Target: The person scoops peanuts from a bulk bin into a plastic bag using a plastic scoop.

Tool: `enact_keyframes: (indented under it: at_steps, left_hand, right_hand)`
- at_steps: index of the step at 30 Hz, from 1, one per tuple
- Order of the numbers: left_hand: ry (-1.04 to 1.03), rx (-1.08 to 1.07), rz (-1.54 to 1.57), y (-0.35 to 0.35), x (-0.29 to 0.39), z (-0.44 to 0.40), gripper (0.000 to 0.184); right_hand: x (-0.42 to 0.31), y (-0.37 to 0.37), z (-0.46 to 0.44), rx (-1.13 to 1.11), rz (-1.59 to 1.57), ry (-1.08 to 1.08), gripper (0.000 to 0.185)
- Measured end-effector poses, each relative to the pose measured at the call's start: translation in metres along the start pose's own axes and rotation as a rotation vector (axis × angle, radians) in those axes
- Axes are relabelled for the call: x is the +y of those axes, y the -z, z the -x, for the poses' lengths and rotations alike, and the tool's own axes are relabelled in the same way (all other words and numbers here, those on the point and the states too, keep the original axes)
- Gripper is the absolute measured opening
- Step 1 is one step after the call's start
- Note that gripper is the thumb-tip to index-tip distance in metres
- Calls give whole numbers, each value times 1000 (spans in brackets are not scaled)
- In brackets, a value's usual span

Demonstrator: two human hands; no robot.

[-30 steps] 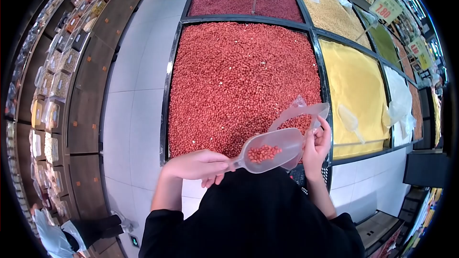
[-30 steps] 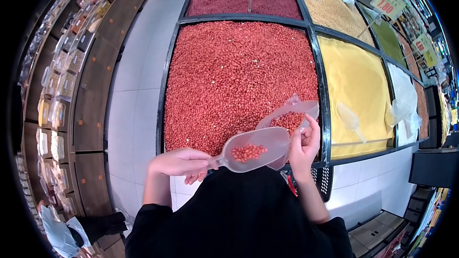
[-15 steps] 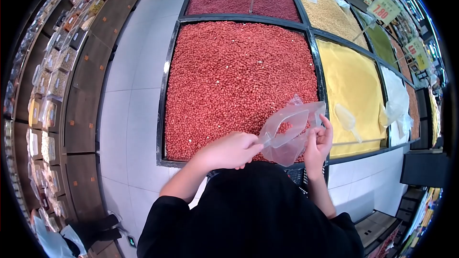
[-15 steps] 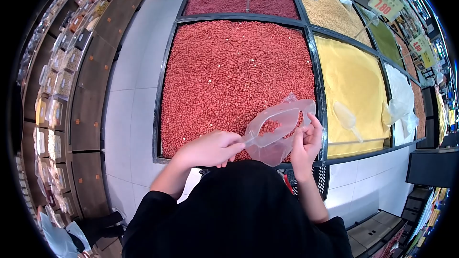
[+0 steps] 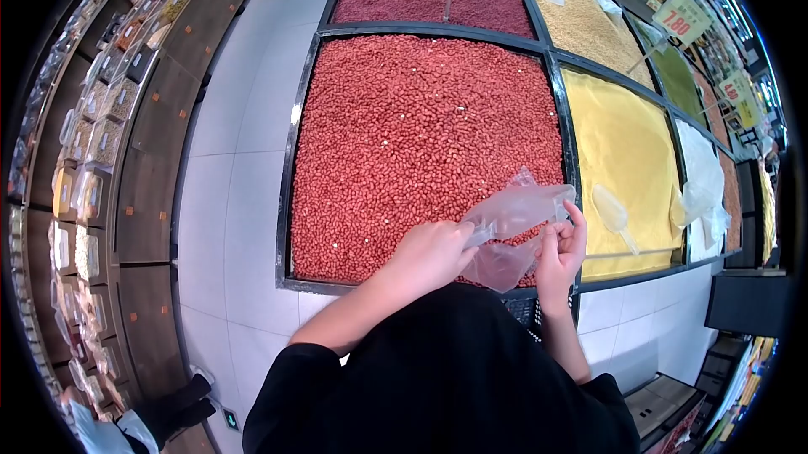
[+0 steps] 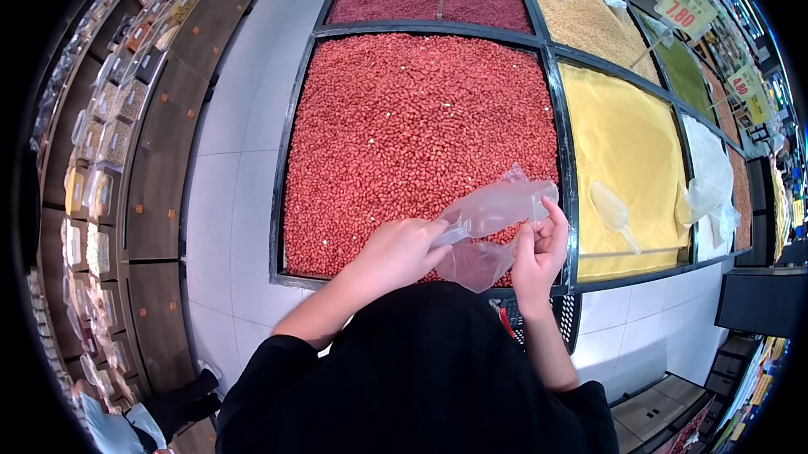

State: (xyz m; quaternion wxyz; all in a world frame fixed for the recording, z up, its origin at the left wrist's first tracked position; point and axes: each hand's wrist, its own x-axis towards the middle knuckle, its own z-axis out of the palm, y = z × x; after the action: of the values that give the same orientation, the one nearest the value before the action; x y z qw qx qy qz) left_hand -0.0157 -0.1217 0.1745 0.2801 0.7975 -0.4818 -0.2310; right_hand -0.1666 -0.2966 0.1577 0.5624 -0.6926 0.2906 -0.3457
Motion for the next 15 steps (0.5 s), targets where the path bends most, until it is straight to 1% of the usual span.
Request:
enact_keyframes:
  at_steps: [2, 3, 5, 6, 8, 9, 11, 12, 13, 15]
  left_hand:
    - [-74, 35, -9, 6, -7, 0, 33]
    - [-73, 35, -10, 8, -11, 2, 33]
    - [-169, 108, 46, 14, -20, 7, 37]
    - [-166, 107, 45, 19, -25, 11, 37]
    - [-124, -30, 244, 32, -36, 21, 39]
    - [-121, -30, 243, 38, -45, 29, 39]
    - [-29, -204, 567, 42, -72, 45, 38]
    - [-70, -127, 740, 30, -93, 56, 39]
    - [-67, -125, 739, 26, -109, 67, 39]
    - [155, -21, 1022, 24, -133, 87, 38]
  right_hand:
    - [-2, 0, 0, 2, -3, -5, 42]
    - [-2, -1, 0, 5, -5, -7, 42]
    - [0, 0, 0, 17, -16, 9, 42]
    - [1, 1, 0, 29, -25, 28, 41]
    - [3, 6, 0, 54, -39, 37, 42]
    - [3, 7, 1, 79, -51, 48, 43]
    - [3, 7, 0, 87, -59, 49, 42]
    - [3, 7, -1, 78, -54, 44, 42]
    - [3, 7, -2, 69, -50, 40, 41]
    - [6, 6, -3, 52, -36, 48, 40]
